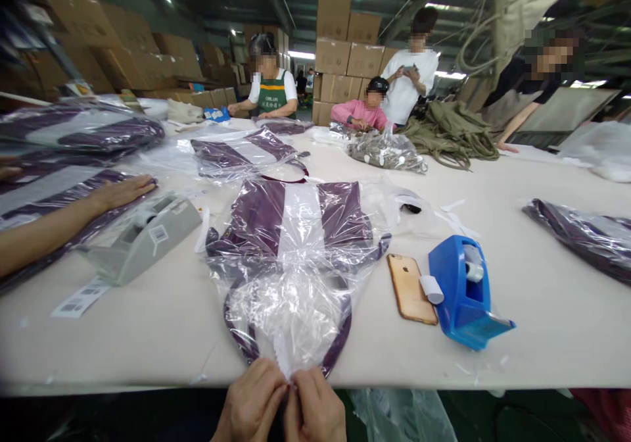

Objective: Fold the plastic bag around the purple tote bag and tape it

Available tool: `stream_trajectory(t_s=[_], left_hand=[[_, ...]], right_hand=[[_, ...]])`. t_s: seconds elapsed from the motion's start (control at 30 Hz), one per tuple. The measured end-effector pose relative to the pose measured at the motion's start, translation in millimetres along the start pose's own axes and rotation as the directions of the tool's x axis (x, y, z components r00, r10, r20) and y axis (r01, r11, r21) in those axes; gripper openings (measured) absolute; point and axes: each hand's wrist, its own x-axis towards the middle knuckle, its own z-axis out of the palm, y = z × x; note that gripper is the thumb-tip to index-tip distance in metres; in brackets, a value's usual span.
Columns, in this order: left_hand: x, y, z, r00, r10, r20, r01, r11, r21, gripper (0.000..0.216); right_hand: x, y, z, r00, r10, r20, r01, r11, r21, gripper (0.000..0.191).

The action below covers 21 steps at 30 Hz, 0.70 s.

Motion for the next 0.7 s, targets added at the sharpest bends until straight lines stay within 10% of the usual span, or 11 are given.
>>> stream_trajectory(t_s=[0.7], left_hand=[[-0.1, 5.4, -1.7, 0.997, -0.059, -0.042, 0.058, 0.998, -0.027, 0.018]], right_hand=[[27.5, 5.8, -25.0, 0.994, 0.095, -0.049, -0.101, 0.988, -0.120, 0.007]])
